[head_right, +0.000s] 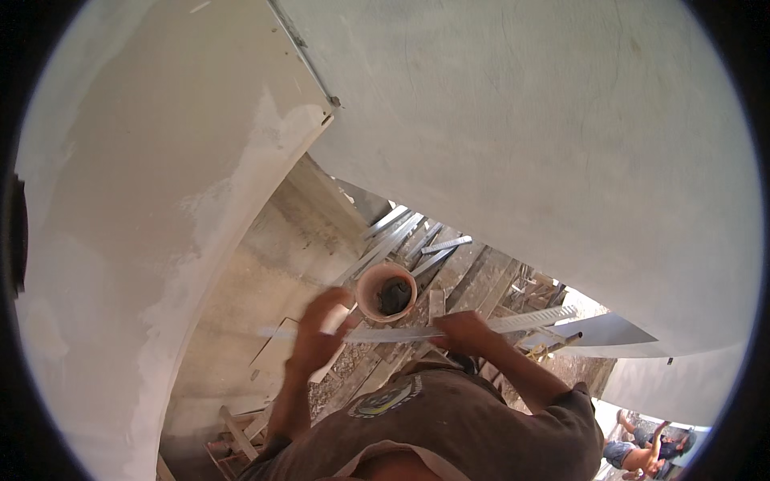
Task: The person measures and cuts a metal corner bead using snips, then fits the corner bead onto a wall edge on a construction site.
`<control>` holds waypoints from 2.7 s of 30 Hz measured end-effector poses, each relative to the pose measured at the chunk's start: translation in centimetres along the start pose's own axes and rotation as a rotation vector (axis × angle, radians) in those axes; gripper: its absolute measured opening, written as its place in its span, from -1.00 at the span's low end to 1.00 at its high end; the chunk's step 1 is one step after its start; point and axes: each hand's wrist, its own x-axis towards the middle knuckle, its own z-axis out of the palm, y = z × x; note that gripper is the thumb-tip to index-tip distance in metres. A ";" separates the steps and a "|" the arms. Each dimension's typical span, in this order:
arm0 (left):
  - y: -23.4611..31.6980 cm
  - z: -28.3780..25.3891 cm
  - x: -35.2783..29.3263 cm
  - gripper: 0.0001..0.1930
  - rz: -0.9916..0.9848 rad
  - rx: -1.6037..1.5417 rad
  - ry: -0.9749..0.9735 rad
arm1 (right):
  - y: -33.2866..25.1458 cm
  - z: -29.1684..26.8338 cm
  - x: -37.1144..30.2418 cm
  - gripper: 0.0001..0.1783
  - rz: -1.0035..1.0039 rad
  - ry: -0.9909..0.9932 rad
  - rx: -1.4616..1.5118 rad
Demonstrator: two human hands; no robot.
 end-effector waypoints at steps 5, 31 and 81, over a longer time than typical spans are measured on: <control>-3.1 6.0 -4.4 -0.59 -0.165 -0.125 -0.509 | -6.2 -1.8 3.8 -0.69 -0.259 -0.079 -0.201; 5.2 -3.7 13.3 -0.76 -0.066 -0.102 0.624 | -4.5 -6.1 13.8 -0.53 -0.434 0.725 0.587; 14.1 -21.6 40.3 -0.32 0.500 1.488 0.598 | -2.6 -13.0 29.0 -0.68 -0.210 0.279 2.313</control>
